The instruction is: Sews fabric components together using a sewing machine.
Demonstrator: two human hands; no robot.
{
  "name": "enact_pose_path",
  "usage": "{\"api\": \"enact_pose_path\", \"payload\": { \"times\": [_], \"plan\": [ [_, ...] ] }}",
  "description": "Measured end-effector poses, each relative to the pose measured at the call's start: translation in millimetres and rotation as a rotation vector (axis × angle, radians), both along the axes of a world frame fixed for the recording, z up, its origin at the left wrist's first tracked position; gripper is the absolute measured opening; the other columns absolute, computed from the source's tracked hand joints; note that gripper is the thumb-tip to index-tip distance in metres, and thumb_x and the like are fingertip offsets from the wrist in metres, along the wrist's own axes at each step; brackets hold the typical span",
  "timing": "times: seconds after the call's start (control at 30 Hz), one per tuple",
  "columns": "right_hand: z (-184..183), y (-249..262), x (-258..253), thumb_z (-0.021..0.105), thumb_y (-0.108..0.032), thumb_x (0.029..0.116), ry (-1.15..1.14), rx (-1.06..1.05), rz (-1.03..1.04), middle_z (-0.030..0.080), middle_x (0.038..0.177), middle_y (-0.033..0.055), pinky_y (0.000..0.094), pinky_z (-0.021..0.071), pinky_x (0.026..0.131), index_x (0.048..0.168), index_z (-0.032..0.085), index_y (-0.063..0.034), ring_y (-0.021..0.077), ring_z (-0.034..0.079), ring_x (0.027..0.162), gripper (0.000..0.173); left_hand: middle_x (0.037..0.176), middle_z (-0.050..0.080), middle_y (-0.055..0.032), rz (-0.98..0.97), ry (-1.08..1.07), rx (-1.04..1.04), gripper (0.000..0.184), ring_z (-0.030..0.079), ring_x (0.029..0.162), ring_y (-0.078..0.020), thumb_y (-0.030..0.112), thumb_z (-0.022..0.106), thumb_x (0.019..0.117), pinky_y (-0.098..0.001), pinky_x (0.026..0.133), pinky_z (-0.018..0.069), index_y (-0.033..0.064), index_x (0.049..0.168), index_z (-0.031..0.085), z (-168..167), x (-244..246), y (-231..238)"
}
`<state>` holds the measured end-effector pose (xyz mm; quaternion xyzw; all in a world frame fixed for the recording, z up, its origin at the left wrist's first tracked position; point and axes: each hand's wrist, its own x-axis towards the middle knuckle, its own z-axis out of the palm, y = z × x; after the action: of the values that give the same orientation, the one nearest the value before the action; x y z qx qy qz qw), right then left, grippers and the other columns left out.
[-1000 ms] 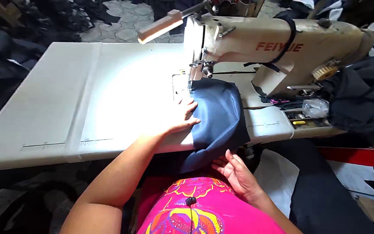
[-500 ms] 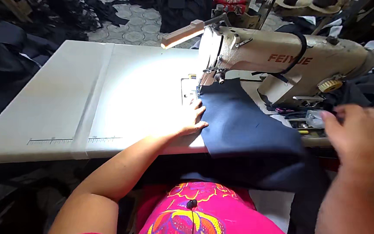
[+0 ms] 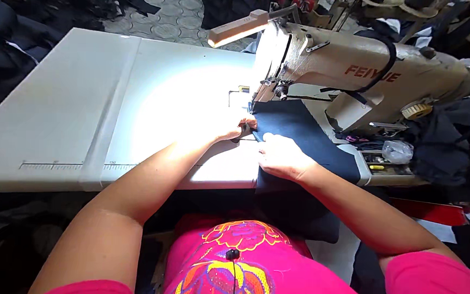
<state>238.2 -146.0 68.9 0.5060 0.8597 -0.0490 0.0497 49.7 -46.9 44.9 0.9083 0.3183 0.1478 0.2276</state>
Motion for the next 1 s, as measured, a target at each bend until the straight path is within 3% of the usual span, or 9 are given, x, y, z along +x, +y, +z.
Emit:
{"api": "enact_pose_path", "payload": {
  "times": [0.07, 0.17, 0.27, 0.4, 0.67, 0.73, 0.87, 0.93, 1.0],
  "plan": [
    [2.3, 2.2, 13.0, 0.063, -0.029, 0.0958, 0.085, 0.138, -0.008, 0.065, 0.094, 0.0221, 0.053, 0.0536, 0.071, 0.084, 0.07, 0.003, 0.039, 0.067, 0.091, 0.035, 0.121, 0.071, -0.0128, 0.011, 0.008, 0.014, 0.049, 0.064, 0.117, -0.032, -0.011, 0.047, 0.0878, -0.0543, 0.098, 0.0459, 0.0111, 0.123, 0.073, -3.1, -0.4, -1.5],
    [-1.6, 7.8, 28.1, 0.069, -0.014, 0.0918, 0.259, 0.299, -0.038, 0.063, 0.08, 0.0205, 0.0523, 0.0538, 0.066, 0.075, 0.066, 0.0044, 0.0379, 0.068, 0.08, 0.025, 0.117, 0.07, -0.0153, 0.018, 0.023, 0.041, 0.047, 0.062, 0.113, -0.0349, -0.009, 0.049, 0.0884, -0.0565, 0.094, 0.045, 0.0119, 0.125, 0.071, -8.2, 0.5, -3.1],
    [0.0, 5.4, 29.1, 0.07, -0.005, 0.0891, 0.389, 0.358, -0.125, 0.062, 0.072, 0.0182, 0.0519, 0.052, 0.06, 0.089, 0.062, 0.0033, 0.0366, 0.067, 0.07, 0.012, 0.1, 0.074, -0.0157, -0.045, -0.15, 0.179, 0.022, 0.069, 0.098, -0.034, 0.007, 0.062, 0.0927, -0.0573, 0.087, 0.0497, 0.0045, 0.111, 0.074, -26.0, 4.9, 0.3],
    [4.2, -2.9, 28.2, 0.075, -0.001, 0.0832, 0.448, 0.396, -0.159, 0.065, 0.07, 0.0169, 0.052, 0.0523, 0.056, 0.105, 0.062, 0.0024, 0.0361, 0.067, 0.063, 0.026, 0.09, 0.072, -0.0131, -0.086, -0.298, 0.298, 0.023, 0.07, 0.09, -0.0305, 0.026, 0.072, 0.0929, -0.0538, 0.083, 0.052, 0.0039, 0.099, 0.073, -33.0, 16.6, -6.9],
    [1.5, -11.3, 22.5, 0.069, -0.004, 0.0894, 0.478, 0.363, -0.14, 0.064, 0.065, 0.0132, 0.0487, 0.0512, 0.051, 0.117, 0.065, 0.0013, 0.0315, 0.064, 0.056, 0.028, 0.07, 0.066, -0.0064, -0.117, -0.386, 0.498, 0.02, 0.063, 0.074, -0.024, 0.02, 0.066, 0.0961, -0.0417, 0.076, 0.0477, 0.0064, 0.083, 0.072, -26.3, 25.5, -27.1],
    [-1.4, -12.1, 19.4, 0.068, -0.004, 0.09, 0.448, 0.342, -0.138, 0.066, 0.07, 0.0157, 0.0523, 0.0528, 0.055, 0.119, 0.067, 0.0019, 0.0344, 0.066, 0.061, 0.029, 0.068, 0.065, -0.0055, -0.143, -0.342, 0.515, 0.023, 0.062, 0.074, -0.0229, 0.018, 0.06, 0.0987, -0.04, 0.077, 0.0465, 0.0068, 0.082, 0.072, -26.0, 21.6, -29.6],
    [-16.0, -14.8, 13.5, 0.068, -0.002, 0.0865, 0.415, 0.355, -0.076, 0.072, 0.081, 0.0169, 0.0545, 0.0562, 0.064, 0.092, 0.076, -0.0006, 0.0348, 0.073, 0.079, 0.01, 0.071, 0.067, -0.0062, -0.188, -0.279, 0.52, 0.02, 0.064, 0.075, -0.0233, 0.014, 0.06, 0.0983, -0.0409, 0.079, 0.0479, 0.006, 0.089, 0.075, -28.8, 11.6, -35.3],
    [-29.2, -18.7, 8.8, 0.069, -0.001, 0.084, 0.451, 0.37, -0.043, 0.069, 0.084, 0.0167, 0.0498, 0.0571, 0.07, 0.086, 0.076, -0.0005, 0.0342, 0.07, 0.086, 0.007, 0.08, 0.072, -0.0048, -0.201, -0.243, 0.499, 0.02, 0.066, 0.082, -0.0227, 0.013, 0.059, 0.0968, -0.0437, 0.085, 0.047, 0.0073, 0.09, 0.077, -36.0, 6.1, -38.4],
    [-47.6, -23.5, 6.2, 0.068, 0.0, 0.0851, 0.561, 0.314, -0.013, 0.068, 0.098, 0.0196, 0.0472, 0.0562, 0.087, 0.087, 0.077, 0.0017, 0.0355, 0.066, 0.103, 0.009, 0.1, 0.077, -0.0042, -0.198, -0.182, 0.463, 0.022, 0.069, 0.093, -0.0225, 0.015, 0.059, 0.096, -0.0471, 0.088, 0.0477, 0.0094, 0.094, 0.08, -42.7, -0.9, -44.9]
  ]
}}
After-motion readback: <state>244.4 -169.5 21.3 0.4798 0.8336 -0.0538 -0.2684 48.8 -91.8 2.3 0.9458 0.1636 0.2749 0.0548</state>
